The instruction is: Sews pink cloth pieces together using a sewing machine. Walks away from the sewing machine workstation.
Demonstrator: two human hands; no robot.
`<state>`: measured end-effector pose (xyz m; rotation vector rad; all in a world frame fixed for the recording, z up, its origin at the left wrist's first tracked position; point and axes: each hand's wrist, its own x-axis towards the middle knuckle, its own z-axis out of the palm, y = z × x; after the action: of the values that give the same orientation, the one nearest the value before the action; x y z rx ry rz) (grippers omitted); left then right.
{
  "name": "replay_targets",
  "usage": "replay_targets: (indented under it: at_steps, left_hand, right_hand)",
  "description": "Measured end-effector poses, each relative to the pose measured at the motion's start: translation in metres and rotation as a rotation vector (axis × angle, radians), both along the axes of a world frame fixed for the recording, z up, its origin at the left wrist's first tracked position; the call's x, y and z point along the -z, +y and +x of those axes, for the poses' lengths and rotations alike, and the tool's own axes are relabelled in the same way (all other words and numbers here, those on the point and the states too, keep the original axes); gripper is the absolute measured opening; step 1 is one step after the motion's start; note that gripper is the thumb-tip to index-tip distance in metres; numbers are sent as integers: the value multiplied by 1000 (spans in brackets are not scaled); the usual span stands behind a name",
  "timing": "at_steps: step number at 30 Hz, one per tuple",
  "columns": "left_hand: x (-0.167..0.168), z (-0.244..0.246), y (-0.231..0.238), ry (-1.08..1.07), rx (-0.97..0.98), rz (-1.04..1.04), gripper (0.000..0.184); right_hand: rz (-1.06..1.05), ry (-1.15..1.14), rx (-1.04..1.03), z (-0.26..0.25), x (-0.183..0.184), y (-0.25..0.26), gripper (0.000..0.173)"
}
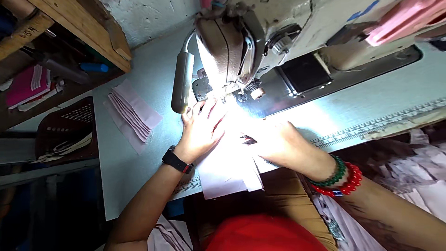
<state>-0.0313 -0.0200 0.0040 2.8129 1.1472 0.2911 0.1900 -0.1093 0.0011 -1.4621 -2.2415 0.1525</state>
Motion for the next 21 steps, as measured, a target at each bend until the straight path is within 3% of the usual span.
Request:
replay_targets:
  at_steps: [5,9,13,17,21]
  left_hand:
    - [-5,-3,-35,-6,127,-5,39]
    - [-4,-8,-88,-39,194,-98,37]
    - [3,-7,-129,-66,194,-42,37]
    - [5,-4,-139,-42,161,8,37]
    - [7,-4,-140,-26,158,21,39]
  right_hand:
    - [-32,77,-20,2,-4,-15,28]
    - [-132,250,108,9,-4,-59,16]
    - [-332,370,196,8,0,-101,24]
    - [-399,455,255,0,7,-118,27]
    - [-327,431,266,-9,14,-119,31]
